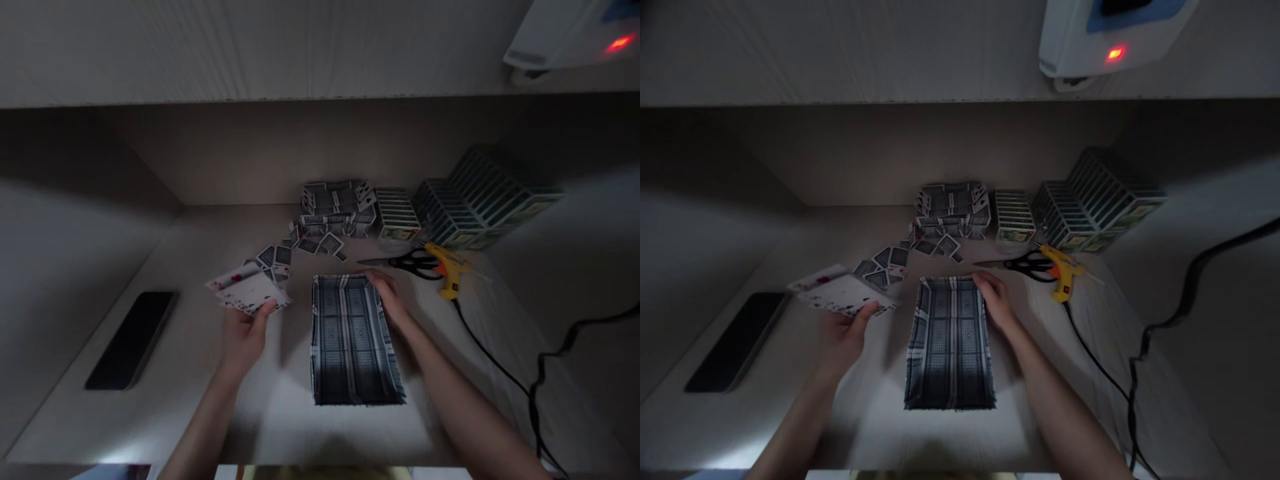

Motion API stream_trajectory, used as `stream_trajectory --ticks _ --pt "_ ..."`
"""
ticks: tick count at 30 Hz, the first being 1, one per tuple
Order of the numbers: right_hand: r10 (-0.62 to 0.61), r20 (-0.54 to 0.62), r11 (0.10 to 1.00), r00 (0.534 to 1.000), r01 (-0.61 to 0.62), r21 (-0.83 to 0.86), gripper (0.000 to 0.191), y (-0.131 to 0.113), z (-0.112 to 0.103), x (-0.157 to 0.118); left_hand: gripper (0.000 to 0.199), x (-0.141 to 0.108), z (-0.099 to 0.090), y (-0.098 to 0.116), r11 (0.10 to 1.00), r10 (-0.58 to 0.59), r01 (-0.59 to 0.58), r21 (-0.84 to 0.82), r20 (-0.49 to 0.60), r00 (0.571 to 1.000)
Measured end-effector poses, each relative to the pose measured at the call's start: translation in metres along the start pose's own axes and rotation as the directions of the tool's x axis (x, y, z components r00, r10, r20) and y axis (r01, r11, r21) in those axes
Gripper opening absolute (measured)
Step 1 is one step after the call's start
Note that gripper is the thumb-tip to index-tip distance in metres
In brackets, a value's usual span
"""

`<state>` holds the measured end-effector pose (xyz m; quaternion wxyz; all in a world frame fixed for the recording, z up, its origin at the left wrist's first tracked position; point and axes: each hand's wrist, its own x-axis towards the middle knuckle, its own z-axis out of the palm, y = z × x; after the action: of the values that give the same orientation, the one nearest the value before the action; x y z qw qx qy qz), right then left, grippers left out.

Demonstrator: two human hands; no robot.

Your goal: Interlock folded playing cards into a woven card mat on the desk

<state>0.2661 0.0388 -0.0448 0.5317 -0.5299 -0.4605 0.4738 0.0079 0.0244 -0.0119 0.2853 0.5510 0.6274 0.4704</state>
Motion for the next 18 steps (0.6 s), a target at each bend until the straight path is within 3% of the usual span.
stream_trajectory --ticks 5,13,18 --pt "0.014 -0.003 1.0 1.0 -0.014 0.005 0.029 0.0 -0.001 0.0 0.021 -0.006 0.008 -0.003 1.0 0.002 0.0 -0.031 0.047 0.999" --pt "0.006 -0.006 1.0 1.0 -0.007 -0.011 0.031 0.0 0.0 0.0 0.048 -0.004 0.016 -0.012 0.994 0.009 -0.012 -0.107 -0.03 1.0" --pt "0.028 -0.016 1.0 0.999 -0.028 0.006 0.03 -0.002 0.0 0.0 0.054 -0.007 0.018 -0.006 0.988 0.042 -0.04 -0.146 0.013 0.999"
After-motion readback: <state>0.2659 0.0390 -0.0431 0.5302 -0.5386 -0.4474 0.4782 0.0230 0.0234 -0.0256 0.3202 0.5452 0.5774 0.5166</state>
